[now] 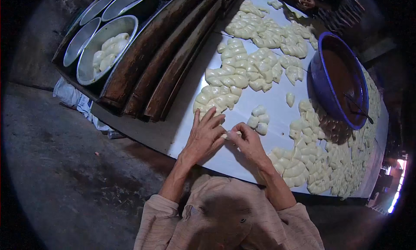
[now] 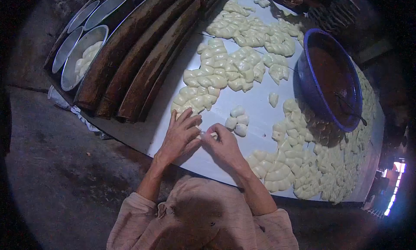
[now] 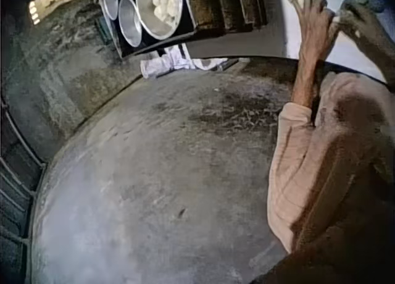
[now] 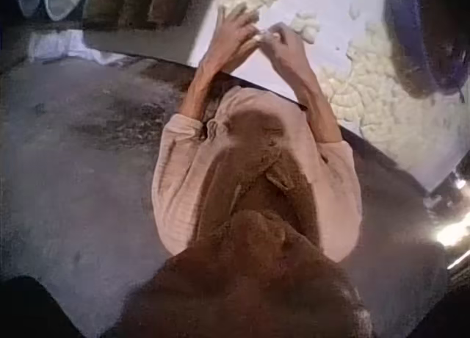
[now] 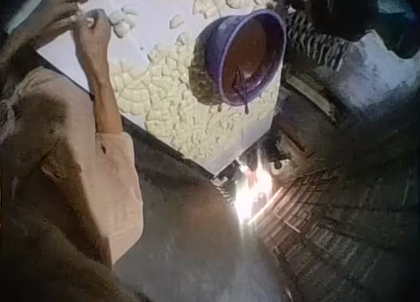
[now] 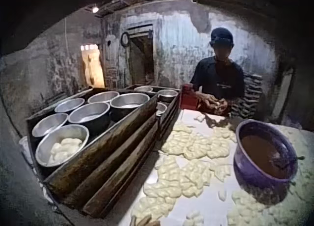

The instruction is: The person prepares buns by taking pieces of dough, dipping a spoon into a bowl of filling, placing the filling onto the dough, and folding the dough around it before placing the finished buns into metal baking tins.

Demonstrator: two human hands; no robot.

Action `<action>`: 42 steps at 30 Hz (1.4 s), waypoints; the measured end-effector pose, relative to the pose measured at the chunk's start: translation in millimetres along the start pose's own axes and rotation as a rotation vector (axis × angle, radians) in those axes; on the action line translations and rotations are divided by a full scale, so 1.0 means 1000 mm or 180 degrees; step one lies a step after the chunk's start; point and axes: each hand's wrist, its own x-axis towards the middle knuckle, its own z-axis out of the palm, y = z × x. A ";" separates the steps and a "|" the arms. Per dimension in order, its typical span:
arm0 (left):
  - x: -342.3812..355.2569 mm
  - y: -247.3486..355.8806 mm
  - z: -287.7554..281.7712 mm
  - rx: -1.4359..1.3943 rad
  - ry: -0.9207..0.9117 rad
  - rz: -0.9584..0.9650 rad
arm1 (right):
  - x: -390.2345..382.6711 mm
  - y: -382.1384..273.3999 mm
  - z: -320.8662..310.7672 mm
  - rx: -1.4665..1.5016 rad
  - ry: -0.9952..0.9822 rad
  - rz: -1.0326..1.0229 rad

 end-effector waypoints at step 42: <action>0.102 0.139 0.054 -0.3604 -0.0221 -0.0873 | -0.066 0.022 -0.131 0.0651 0.2001 -0.1029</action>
